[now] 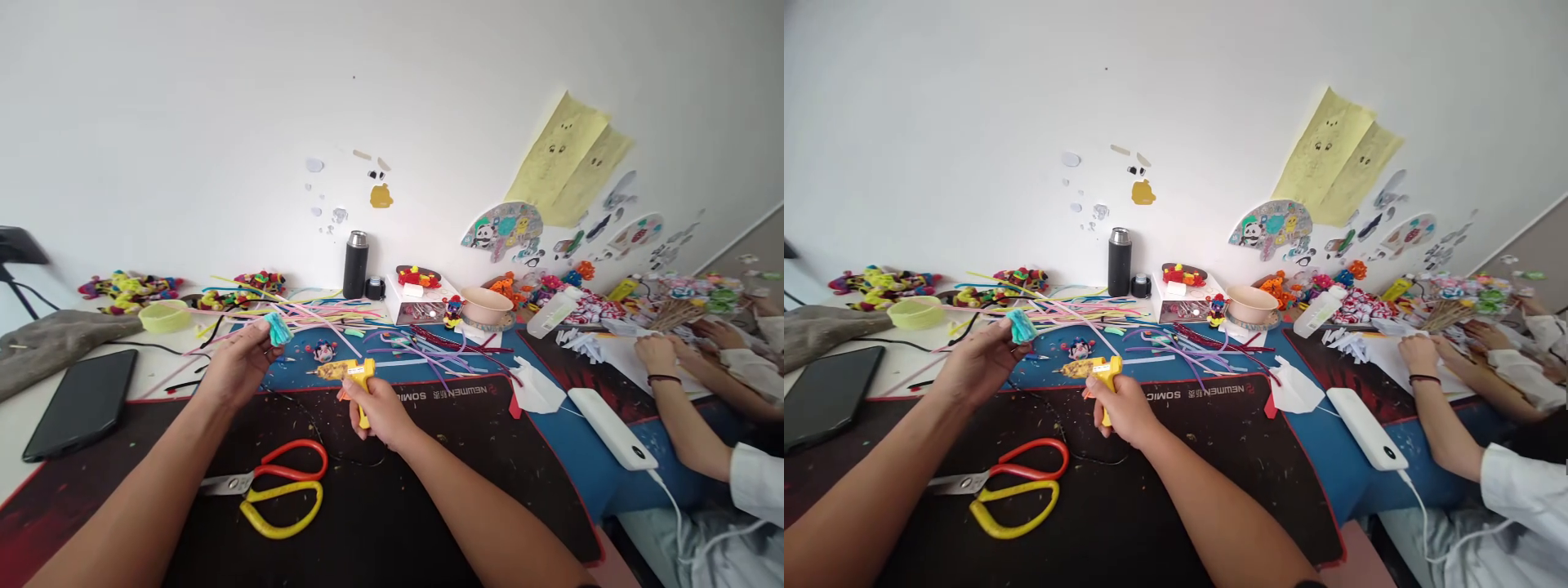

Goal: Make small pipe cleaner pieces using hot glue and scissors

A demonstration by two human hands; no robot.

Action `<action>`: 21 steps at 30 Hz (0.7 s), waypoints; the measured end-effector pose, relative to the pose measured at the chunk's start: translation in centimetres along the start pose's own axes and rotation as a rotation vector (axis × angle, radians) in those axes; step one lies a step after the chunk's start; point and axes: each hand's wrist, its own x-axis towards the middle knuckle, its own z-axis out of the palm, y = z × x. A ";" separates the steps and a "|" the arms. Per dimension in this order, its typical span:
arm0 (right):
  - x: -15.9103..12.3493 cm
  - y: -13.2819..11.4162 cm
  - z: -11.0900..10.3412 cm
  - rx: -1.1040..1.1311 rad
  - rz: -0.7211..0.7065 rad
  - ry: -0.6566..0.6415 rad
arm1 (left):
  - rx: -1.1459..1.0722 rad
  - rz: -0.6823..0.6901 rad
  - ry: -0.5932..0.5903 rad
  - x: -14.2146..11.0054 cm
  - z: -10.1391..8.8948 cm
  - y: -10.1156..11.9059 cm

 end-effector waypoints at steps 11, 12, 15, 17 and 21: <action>0.6 -1.2 -0.8 0.056 0.234 -0.010 | -0.007 -0.001 -0.032 0.3 -0.3 -0.3; 0.6 -1.3 -0.8 0.047 0.255 -0.028 | -0.011 0.000 -0.035 0.2 -0.3 -0.3; 0.2 -1.7 -1.0 -0.009 0.301 -0.091 | -0.017 0.000 -0.047 0.1 -0.1 -0.1; -0.2 -2.2 -1.0 -0.085 0.314 -0.121 | -0.019 -0.002 -0.053 0.0 0.1 -0.1; -1.6 -4.0 -1.2 -0.443 0.256 -0.129 | -0.021 -0.006 -0.061 0.0 0.2 0.1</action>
